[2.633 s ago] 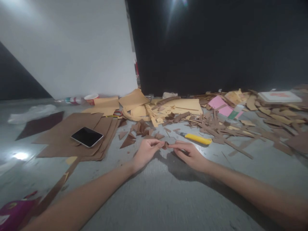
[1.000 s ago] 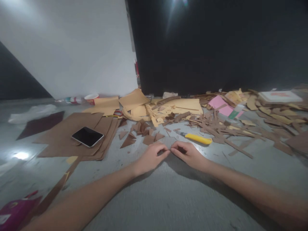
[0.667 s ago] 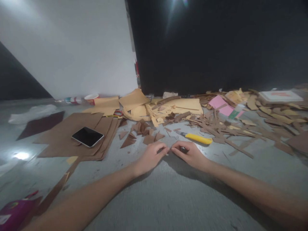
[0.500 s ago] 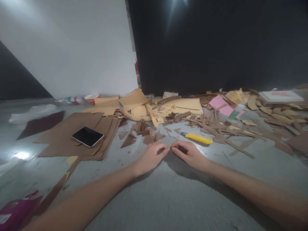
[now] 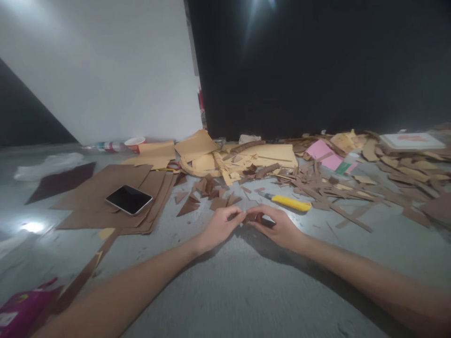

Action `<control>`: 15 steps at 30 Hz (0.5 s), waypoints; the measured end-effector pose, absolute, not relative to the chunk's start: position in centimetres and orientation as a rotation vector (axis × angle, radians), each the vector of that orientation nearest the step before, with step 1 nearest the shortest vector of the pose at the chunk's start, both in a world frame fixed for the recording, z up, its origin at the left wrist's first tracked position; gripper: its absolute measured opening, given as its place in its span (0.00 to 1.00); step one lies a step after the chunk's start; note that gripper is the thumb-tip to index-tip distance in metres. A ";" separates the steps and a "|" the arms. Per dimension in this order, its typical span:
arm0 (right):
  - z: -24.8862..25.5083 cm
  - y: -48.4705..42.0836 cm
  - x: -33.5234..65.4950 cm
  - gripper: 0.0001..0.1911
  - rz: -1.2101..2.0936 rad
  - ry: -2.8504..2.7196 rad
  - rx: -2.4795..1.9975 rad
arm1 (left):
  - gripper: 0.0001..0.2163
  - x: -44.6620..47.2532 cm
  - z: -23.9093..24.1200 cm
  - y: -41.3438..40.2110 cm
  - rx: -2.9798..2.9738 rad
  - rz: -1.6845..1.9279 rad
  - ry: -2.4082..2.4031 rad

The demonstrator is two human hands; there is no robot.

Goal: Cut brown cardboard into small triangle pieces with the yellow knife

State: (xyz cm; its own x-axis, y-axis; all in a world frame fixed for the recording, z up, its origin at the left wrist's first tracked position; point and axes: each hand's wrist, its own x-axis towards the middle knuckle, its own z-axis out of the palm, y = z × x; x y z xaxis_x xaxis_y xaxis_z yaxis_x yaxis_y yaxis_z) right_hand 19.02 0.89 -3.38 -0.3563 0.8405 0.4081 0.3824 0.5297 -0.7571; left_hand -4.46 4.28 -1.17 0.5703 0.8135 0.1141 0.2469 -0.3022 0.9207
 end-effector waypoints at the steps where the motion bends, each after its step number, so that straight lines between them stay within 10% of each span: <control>1: -3.4 0.9 19.0 0.12 0.700 -1.949 -0.998 | 0.19 -4.5 -1.2 4.3 1.835 0.732 0.867; 15: -3.5 0.9 18.9 0.10 0.612 -1.960 -0.932 | 0.19 -4.5 -1.2 4.3 1.873 0.722 0.894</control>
